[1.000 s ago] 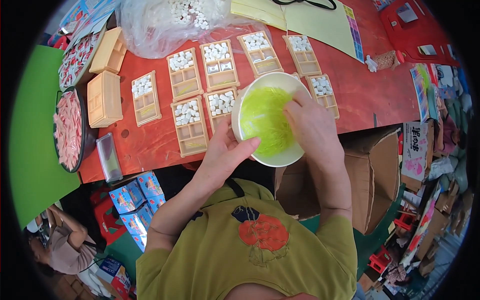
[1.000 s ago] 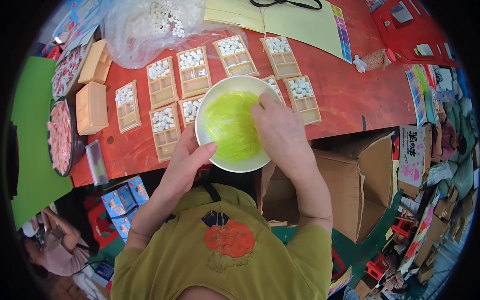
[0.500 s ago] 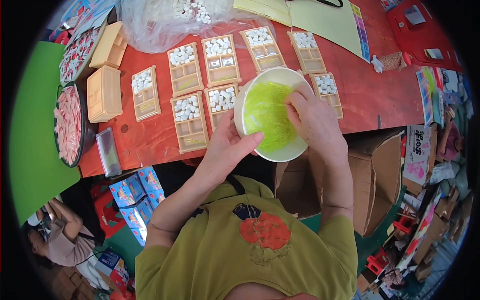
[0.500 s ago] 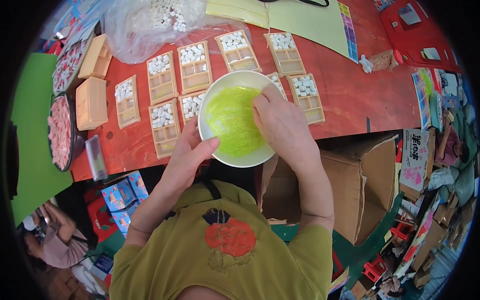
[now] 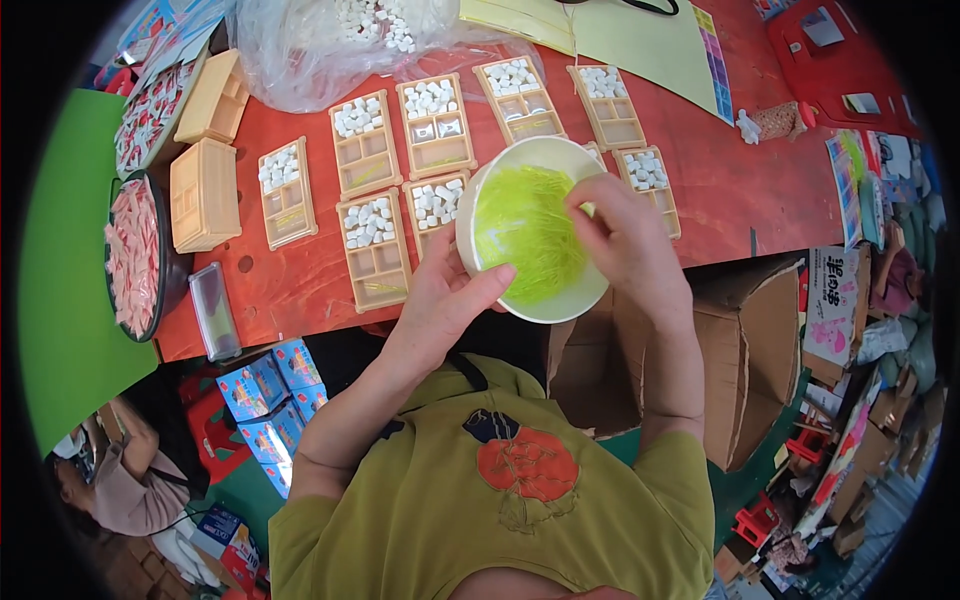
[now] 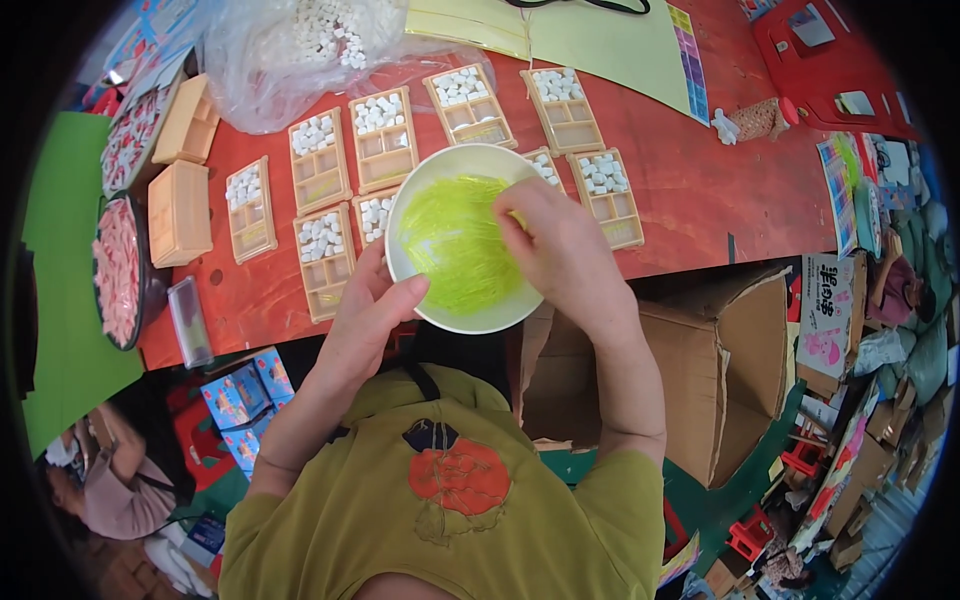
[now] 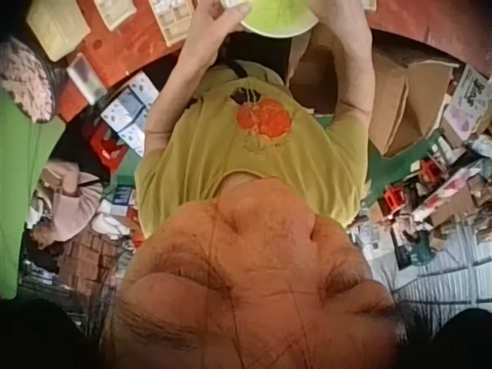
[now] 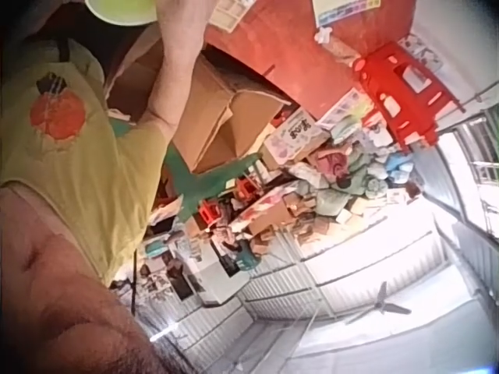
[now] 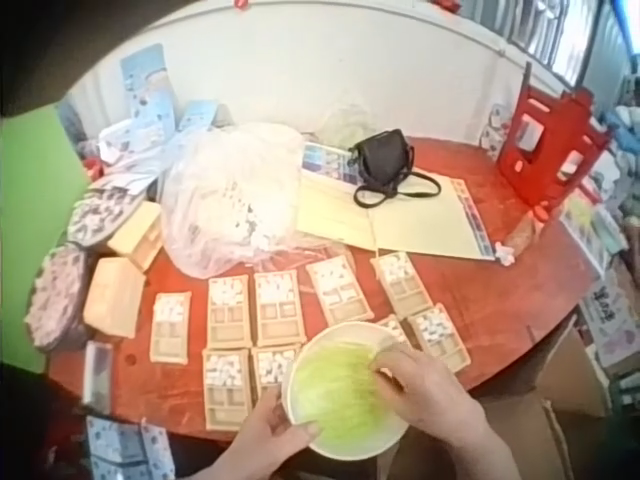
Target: Manually sorting small white plastic parts into segmented trays and then packaging them into plastic bags with labels.
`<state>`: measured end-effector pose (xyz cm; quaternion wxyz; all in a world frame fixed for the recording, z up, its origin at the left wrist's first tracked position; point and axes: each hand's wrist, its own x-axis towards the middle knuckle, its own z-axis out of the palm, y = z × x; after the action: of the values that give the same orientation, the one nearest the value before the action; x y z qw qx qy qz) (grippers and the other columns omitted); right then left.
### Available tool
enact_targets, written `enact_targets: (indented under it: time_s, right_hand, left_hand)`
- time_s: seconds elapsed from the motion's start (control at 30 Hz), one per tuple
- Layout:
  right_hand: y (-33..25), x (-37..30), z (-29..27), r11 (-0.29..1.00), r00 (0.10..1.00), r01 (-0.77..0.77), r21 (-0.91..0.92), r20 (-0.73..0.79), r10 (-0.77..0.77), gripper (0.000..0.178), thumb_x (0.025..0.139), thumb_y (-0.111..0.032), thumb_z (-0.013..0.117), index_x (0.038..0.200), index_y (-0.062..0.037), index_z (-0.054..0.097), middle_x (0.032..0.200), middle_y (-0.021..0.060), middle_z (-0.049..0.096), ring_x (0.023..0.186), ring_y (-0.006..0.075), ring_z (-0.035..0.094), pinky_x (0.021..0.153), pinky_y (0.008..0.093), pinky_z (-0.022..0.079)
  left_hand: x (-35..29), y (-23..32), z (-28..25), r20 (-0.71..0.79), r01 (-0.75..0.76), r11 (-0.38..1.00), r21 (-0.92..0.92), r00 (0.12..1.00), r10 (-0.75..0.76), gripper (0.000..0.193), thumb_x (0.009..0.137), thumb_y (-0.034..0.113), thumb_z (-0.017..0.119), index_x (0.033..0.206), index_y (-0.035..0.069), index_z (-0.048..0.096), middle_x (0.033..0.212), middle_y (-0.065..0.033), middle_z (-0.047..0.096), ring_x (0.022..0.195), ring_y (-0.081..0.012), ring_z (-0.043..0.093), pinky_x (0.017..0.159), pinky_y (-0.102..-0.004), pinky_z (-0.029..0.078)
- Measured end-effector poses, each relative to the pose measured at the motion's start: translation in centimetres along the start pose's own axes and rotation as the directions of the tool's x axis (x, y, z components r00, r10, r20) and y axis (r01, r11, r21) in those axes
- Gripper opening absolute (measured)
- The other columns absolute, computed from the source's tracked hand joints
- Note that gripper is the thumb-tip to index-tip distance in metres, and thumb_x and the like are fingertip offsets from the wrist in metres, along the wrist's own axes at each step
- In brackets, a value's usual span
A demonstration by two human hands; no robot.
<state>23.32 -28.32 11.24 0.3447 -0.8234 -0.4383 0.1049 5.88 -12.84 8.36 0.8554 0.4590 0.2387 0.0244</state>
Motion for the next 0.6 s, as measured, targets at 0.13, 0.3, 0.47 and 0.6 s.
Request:
enact_targets:
  time_s: [0.13, 0.3, 0.47, 0.6]
  right_hand:
    - [4.9, 3.2, -1.8, 0.996, 0.957, -0.043, -0.082, -0.290, 0.017, 0.012, 0.088, 0.001, 0.065, 0.100, 0.0005, 0.064, 0.094, 0.0136, 0.066, 0.079, 0.0289, 0.067, 0.069, 0.0358, 0.052]
    - [12.4, 5.1, -1.3, 0.888, 0.959, -0.002, -0.459, -0.251, -0.128, 0.011, 0.093, -0.004, 0.063, 0.103, 0.0015, 0.064, 0.090, 0.0125, 0.065, 0.075, 0.0202, 0.065, 0.066, 0.0295, 0.051]
    - [8.0, 2.5, -1.9, 0.991, 0.964, -0.105, -0.085, -0.254, 0.081, 0.018, 0.099, -0.010, 0.059, 0.111, 0.0018, 0.065, 0.090, 0.0067, 0.066, 0.079, 0.0123, 0.062, 0.070, 0.0269, 0.050]
    - [5.8, -2.6, -1.8, 0.838, 0.936, -0.341, 0.427, 0.070, 0.346, 0.026, 0.102, -0.016, 0.058, 0.120, 0.0022, 0.064, 0.096, 0.0000, 0.067, 0.081, 0.0063, 0.059, 0.070, 0.0241, 0.050]
  left_hand:
    - [-0.9, 0.6, -0.6, -0.036, -0.013, 1.000, -0.016, 0.999, 0.013, 0.077, 0.092, 0.019, 0.073, 0.150, 0.000, 0.027, 0.131, -0.0162, 0.056, 0.114, -0.0210, 0.062, 0.084, -0.0327, 0.057]
    - [-1.1, 0.7, -1.1, -0.066, -0.010, 0.998, -0.055, 0.998, 0.006, 0.078, 0.092, 0.019, 0.073, 0.151, -0.001, 0.026, 0.134, -0.0169, 0.055, 0.118, -0.0219, 0.059, 0.086, -0.0330, 0.056]
    - [-0.9, 0.5, -0.5, -0.047, -0.021, 0.999, -0.038, 0.999, 0.019, 0.077, 0.092, 0.016, 0.072, 0.150, 0.000, 0.025, 0.136, -0.0170, 0.053, 0.120, -0.0221, 0.059, 0.089, -0.0337, 0.056]
    - [0.2, -0.4, 2.2, 0.100, -0.020, 0.999, -0.042, 0.995, 0.024, 0.074, 0.094, 0.012, 0.069, 0.151, 0.001, 0.024, 0.137, -0.0172, 0.052, 0.122, -0.0219, 0.058, 0.095, -0.0349, 0.054]
